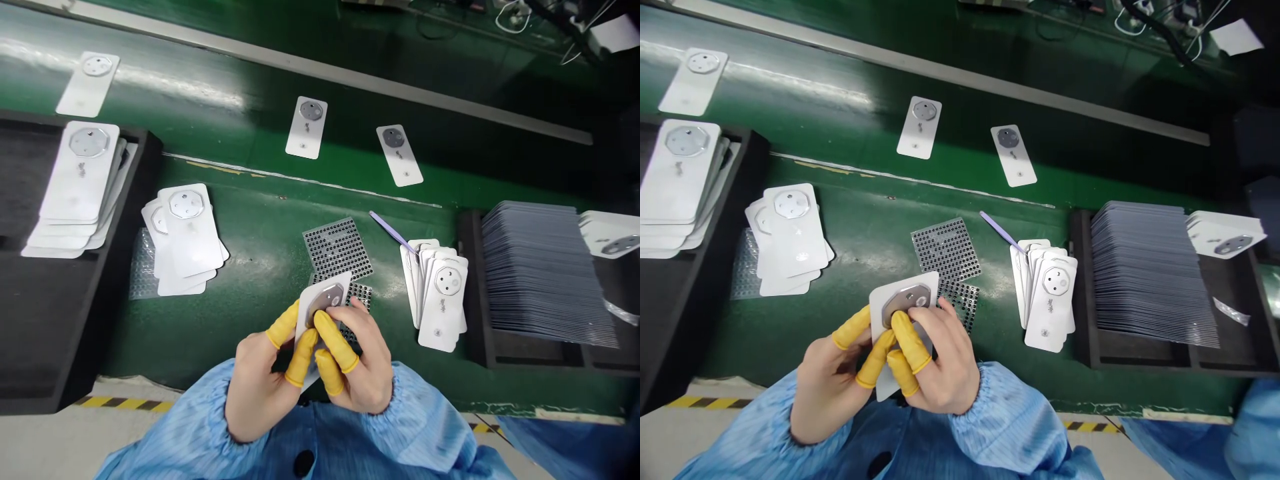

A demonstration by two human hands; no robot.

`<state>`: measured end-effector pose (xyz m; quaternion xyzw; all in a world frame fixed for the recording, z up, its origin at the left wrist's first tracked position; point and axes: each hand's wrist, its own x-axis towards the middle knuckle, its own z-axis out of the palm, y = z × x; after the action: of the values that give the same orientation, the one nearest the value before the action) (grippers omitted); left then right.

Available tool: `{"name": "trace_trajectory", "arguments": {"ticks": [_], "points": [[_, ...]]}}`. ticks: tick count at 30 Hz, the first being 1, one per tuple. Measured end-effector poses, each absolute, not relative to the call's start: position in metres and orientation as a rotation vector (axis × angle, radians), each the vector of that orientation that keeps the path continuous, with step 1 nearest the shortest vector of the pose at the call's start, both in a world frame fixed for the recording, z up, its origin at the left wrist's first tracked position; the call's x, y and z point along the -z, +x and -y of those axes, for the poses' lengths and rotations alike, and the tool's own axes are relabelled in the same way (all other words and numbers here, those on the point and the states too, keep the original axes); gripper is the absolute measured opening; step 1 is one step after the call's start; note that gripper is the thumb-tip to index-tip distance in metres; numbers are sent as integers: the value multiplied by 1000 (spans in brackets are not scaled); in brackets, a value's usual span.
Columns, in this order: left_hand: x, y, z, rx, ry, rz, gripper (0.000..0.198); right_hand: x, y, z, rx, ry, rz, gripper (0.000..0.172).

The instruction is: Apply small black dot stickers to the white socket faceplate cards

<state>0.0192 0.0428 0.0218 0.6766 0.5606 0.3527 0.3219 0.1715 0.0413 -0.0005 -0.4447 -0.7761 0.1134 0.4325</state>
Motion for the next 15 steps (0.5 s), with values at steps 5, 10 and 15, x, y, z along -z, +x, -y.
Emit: {"name": "trace_trajectory", "arguments": {"ticks": [5,10,15], "points": [[-22,23,-41,-953,1856,-1523,13,-2,171,-40,-268,-1128,1905,25],[-22,28,-41,-959,1828,-1516,17,-4,171,-38,-297,-1125,1893,27],[-26,30,-41,-987,1837,-1517,26,-8,171,-38,-309,-1143,1882,32]]}}
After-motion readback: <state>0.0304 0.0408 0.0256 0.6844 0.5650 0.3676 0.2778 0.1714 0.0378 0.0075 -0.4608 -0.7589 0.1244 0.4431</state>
